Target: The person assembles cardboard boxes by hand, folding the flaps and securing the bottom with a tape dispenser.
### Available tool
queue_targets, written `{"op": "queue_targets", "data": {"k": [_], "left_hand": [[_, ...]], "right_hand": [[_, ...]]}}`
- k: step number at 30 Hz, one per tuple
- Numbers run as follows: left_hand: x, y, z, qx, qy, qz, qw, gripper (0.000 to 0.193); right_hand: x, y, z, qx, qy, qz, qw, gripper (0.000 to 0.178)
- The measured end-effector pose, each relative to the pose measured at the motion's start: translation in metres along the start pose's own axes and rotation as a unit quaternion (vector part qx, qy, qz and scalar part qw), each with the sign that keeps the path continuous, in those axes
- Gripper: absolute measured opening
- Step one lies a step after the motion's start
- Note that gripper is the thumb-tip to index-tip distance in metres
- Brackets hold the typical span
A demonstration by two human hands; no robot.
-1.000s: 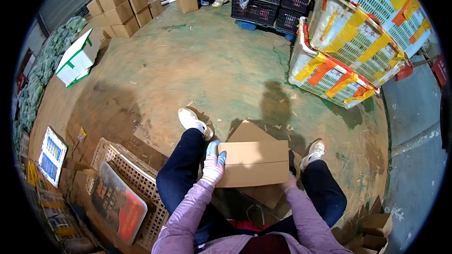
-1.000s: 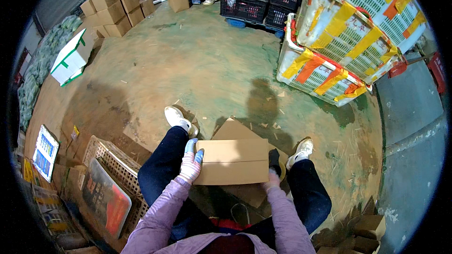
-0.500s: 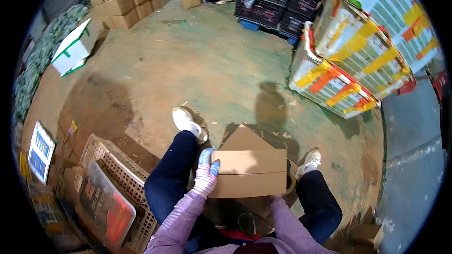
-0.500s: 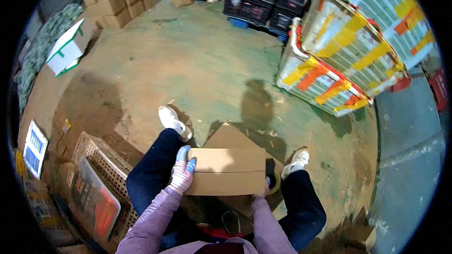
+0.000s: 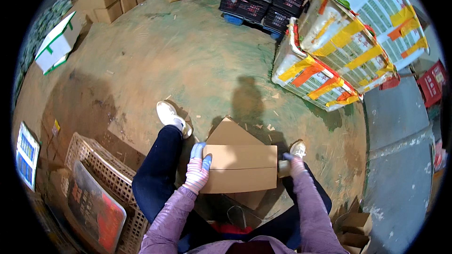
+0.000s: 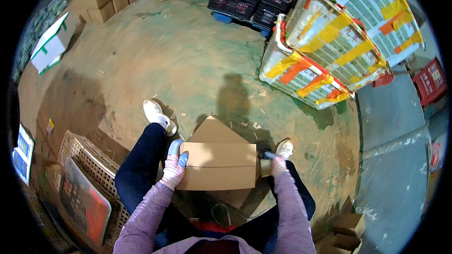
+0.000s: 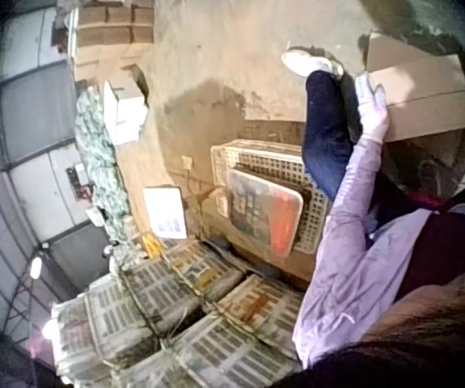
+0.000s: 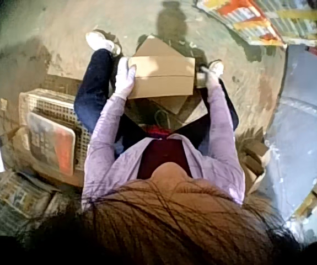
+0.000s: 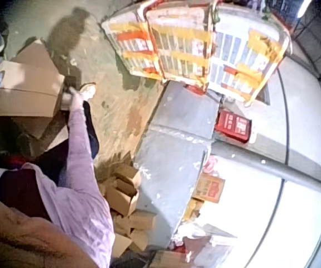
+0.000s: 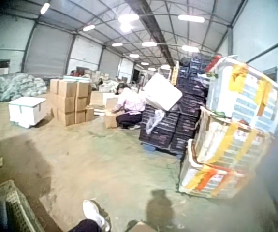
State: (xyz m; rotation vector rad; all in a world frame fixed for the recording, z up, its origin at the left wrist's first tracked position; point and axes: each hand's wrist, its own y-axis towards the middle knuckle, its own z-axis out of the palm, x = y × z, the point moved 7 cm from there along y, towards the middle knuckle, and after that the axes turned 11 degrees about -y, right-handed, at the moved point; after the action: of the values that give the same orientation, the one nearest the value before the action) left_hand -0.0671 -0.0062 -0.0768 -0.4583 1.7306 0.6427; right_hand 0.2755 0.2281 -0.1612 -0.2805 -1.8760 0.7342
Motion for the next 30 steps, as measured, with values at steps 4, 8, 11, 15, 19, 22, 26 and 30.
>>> {"op": "queue_targets", "data": {"k": [4,8,11,15,19,22,26,30], "left_hand": [[-0.010,0.006,0.009,0.008,0.029,0.009,0.999,0.039],[-0.006,0.011,0.015,0.000,0.041,0.025,0.999,0.040],[-0.006,0.014,0.020,0.001,0.031,0.014,0.999,0.041],[-0.001,0.011,0.018,-0.007,0.002,0.005,1.000,0.040],[0.004,0.009,0.015,-0.011,-0.066,-0.009,0.998,0.037],[0.006,0.010,0.009,-0.034,-0.099,-0.006,0.994,0.033],[-0.055,0.007,-0.012,-0.147,0.044,0.082,0.985,0.027],[-0.025,-0.012,0.049,0.046,-0.441,-0.287,0.849,0.036]], "right_hand": [[0.122,-0.077,-0.017,0.025,0.049,-0.233,0.971,0.013],[0.170,-0.120,0.000,0.105,0.118,-0.266,0.951,0.035],[0.149,-0.122,0.029,0.171,0.233,-0.166,0.943,0.045],[0.146,-0.130,0.065,0.237,0.070,-0.230,0.941,0.043],[0.137,-0.116,0.073,0.258,0.001,-0.232,0.938,0.040],[0.142,-0.120,0.076,0.216,0.037,-0.213,0.952,0.042],[0.131,-0.101,0.062,0.229,0.011,-0.250,0.941,0.038],[0.139,-0.107,0.070,0.245,-0.029,-0.264,0.932,0.037]]}}
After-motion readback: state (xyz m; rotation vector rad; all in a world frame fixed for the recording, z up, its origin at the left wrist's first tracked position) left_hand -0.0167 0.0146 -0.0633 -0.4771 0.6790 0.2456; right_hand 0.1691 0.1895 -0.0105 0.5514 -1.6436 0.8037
